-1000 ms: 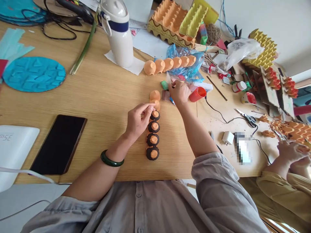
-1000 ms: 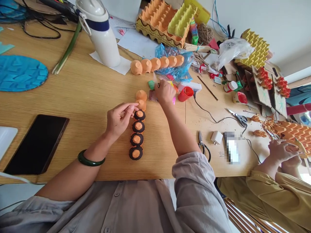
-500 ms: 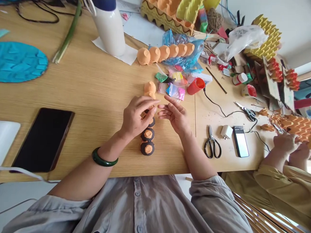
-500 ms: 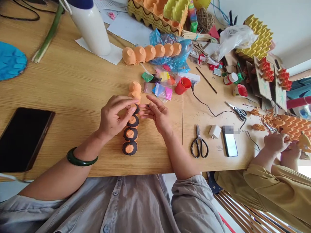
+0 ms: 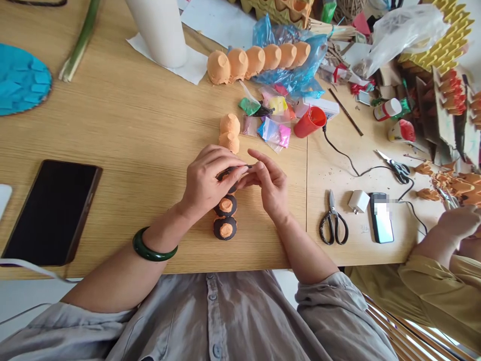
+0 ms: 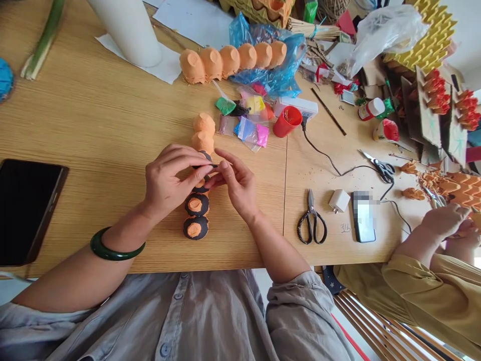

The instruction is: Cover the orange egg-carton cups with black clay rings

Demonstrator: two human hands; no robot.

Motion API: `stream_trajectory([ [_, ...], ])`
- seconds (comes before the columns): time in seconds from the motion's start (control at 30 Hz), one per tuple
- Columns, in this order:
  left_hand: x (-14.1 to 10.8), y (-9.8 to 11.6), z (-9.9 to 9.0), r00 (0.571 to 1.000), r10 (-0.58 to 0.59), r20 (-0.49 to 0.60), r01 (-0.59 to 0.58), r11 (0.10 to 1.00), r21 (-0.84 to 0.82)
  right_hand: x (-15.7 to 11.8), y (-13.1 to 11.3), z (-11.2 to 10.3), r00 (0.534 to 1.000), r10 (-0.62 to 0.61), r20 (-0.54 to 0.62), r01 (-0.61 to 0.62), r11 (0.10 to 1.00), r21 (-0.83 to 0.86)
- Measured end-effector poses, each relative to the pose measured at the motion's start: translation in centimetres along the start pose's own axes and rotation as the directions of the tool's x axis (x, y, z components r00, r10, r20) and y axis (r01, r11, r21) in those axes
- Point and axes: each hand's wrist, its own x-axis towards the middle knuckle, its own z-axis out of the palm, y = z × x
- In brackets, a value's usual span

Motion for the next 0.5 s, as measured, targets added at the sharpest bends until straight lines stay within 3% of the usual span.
stream_trajectory([
  [0.1, 0.15, -0.01, -0.14, 0.999, -0.035, -0.027, 0.035, 0.999, -0.004, 0.06, 0.02, 0.08, 0.998, -0.056, -0.006, 0.056, 0.998, -0.025],
  [0.3, 0.20, 0.14, -0.28, 0.998, -0.056, 0.017, 0.055, 0.998, 0.011, -0.19, 0.23, 0.34, 0.986, -0.158, -0.054, 0.151, 0.981, -0.124],
  [0.5, 0.36, 0.39, -0.59, 0.999, -0.037, -0.032, 0.039, 0.999, 0.037, -0.09, 0.00, 0.28, 0.994, -0.069, -0.086, 0.065, 0.997, -0.052],
])
